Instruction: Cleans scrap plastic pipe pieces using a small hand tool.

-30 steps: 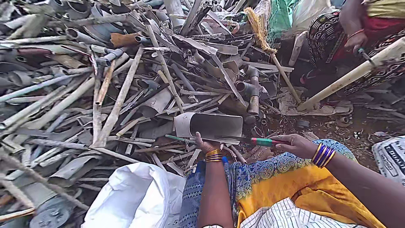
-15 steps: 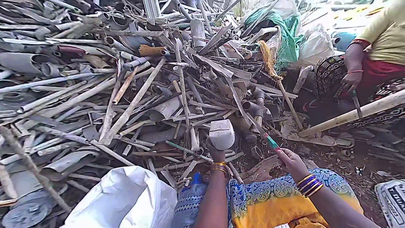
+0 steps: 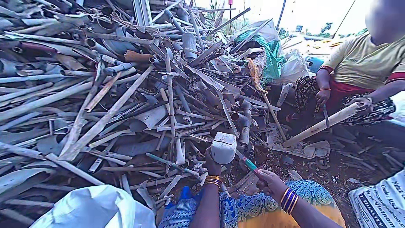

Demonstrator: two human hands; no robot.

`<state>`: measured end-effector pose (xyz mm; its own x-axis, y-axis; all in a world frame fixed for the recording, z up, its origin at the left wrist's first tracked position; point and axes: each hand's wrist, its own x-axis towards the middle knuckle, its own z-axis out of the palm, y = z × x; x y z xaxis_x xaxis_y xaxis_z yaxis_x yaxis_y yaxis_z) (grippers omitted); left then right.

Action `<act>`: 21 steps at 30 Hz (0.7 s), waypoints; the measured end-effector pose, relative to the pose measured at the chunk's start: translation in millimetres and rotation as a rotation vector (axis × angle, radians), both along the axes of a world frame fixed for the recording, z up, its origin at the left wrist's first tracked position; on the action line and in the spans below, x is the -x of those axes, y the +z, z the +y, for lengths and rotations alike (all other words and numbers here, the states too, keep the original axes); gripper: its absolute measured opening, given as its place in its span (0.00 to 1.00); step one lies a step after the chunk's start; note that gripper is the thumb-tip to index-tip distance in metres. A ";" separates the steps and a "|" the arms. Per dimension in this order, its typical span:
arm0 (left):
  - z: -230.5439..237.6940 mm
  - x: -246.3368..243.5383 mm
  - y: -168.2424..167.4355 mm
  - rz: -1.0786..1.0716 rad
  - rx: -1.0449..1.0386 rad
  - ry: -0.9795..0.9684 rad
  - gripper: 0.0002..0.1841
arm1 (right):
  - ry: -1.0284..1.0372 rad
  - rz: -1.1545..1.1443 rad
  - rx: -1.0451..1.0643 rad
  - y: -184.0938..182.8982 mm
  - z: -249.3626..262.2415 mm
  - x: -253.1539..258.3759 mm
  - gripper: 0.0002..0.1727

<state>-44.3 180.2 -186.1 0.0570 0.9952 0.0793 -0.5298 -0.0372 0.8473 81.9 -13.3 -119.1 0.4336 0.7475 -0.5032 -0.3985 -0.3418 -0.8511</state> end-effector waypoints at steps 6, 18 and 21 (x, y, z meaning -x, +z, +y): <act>-5.1 5.3 4.0 0.125 -0.019 -0.063 0.25 | -0.166 -0.350 -0.187 -0.3 -25.5 -11.9 0.12; -55.8 -17.4 -6.5 0.510 -0.531 -0.457 0.26 | -0.307 0.162 -0.202 -45.2 5.3 -38.3 0.16; -60.6 -17.1 1.8 0.825 -0.848 -0.521 0.23 | -0.066 -0.119 -0.181 -40.0 -21.4 -31.4 0.17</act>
<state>-27.3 119.6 -184.3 0.7547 0.4978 0.4273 0.0207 -0.6691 0.7429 113.3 -34.7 -159.2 0.5327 0.7891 -0.3058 -0.3083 -0.1556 -0.9385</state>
